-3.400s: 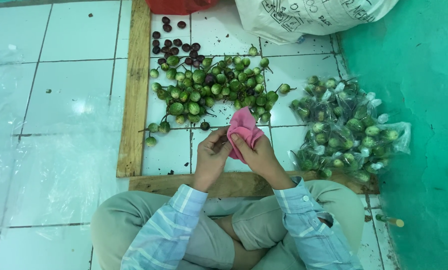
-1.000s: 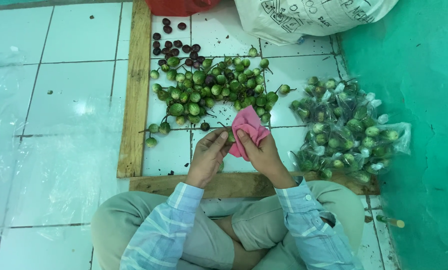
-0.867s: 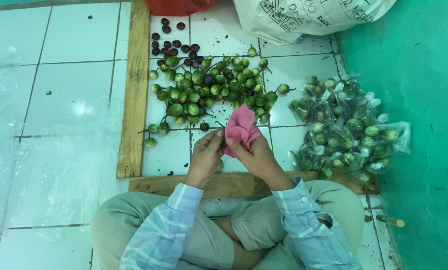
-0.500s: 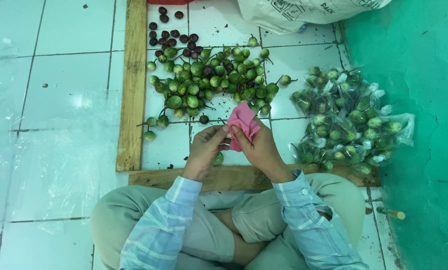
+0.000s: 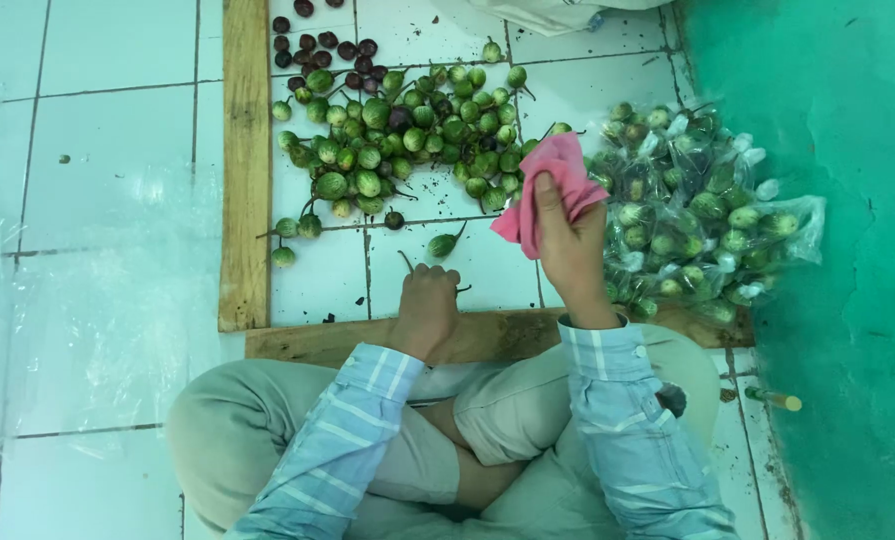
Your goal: Wiping small green fruits with a cloth to clean them
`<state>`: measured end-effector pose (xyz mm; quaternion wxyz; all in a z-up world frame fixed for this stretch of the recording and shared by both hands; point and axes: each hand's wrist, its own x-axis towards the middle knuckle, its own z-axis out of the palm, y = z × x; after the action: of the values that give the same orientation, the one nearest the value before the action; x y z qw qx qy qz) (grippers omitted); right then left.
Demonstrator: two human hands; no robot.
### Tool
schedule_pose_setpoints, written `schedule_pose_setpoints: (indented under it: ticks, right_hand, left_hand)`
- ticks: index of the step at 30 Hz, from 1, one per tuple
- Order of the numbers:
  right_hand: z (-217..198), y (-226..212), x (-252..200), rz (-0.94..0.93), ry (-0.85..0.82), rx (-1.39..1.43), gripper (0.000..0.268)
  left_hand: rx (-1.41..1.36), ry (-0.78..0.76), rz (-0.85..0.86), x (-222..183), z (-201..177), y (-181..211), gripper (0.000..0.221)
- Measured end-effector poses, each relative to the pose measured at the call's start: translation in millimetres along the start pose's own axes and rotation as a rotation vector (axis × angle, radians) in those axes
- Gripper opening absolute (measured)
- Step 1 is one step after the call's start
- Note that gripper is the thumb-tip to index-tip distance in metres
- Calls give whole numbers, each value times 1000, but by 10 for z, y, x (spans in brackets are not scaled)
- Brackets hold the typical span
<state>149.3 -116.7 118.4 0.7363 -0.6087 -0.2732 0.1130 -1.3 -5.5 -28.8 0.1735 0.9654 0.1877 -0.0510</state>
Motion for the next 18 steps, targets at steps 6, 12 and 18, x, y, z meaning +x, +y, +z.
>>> schedule_pose_setpoints:
  ticks: [6,12,18]
  right_hand:
    - [-150,96,105,84,210,97,33]
    - [-281,105,143,273,237,354,31]
    - [-521,136,244,412,362,584,38]
  left_hand:
    - [268,-238,60,63,124,50,15]
    - [223,-273,35,21,20,107,14]
    - [232,-278,15,43,116,104,17]
